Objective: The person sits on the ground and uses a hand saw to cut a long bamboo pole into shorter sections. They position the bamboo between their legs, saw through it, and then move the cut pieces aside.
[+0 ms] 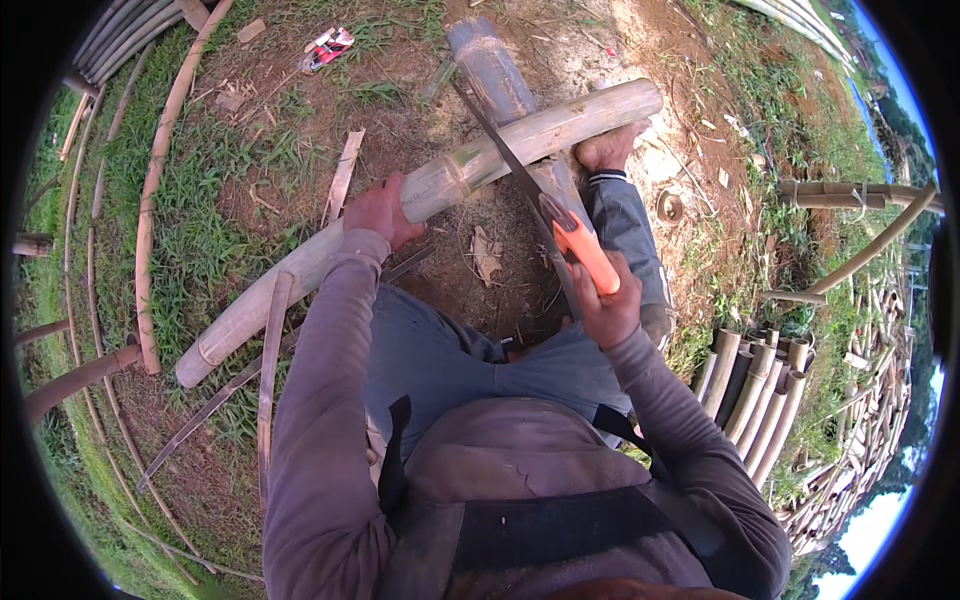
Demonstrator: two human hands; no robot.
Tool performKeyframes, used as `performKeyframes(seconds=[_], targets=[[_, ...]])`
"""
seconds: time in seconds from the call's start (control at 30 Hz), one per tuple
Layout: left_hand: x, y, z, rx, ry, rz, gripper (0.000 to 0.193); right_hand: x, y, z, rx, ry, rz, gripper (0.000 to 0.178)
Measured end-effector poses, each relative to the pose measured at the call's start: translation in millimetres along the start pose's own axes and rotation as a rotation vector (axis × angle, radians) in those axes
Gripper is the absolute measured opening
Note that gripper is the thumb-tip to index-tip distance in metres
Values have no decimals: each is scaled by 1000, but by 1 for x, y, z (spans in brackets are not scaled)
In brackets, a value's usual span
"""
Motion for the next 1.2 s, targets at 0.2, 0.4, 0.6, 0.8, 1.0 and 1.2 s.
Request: performKeyframes(seconds=[0.2,0.4,0.6,0.8,1.0,1.2], targets=[[-11,-1,5,-40,16,-108,96,46,67,-5,-11,-71,-2,27],[-10,-2,0,-45,-1,-107,97,-76,-103,11,-16,-136,-39,24],[-13,4,12,-3,-4,-125,99,57,98,-7,21,-51,42,29],[-10,-3,-6,-36,-34,-128,98,-41,-65,12,-11,-12,-15,18],[-10,3,2,-33,0,-126,95,-1,-4,27,-6,-99,-26,22],[-15,-3,4,-33,-12,-180,94,39,40,13,45,6,-6,21]])
Point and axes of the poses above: each hand's wrist, its own y-axis towards the middle knuckle, its own x-axis out of the palm, z = x × y, the point moved 1 cm from there along y, towards the middle knuckle, and after that the axes turned 4 degrees about -y, right-handed, at the moved point
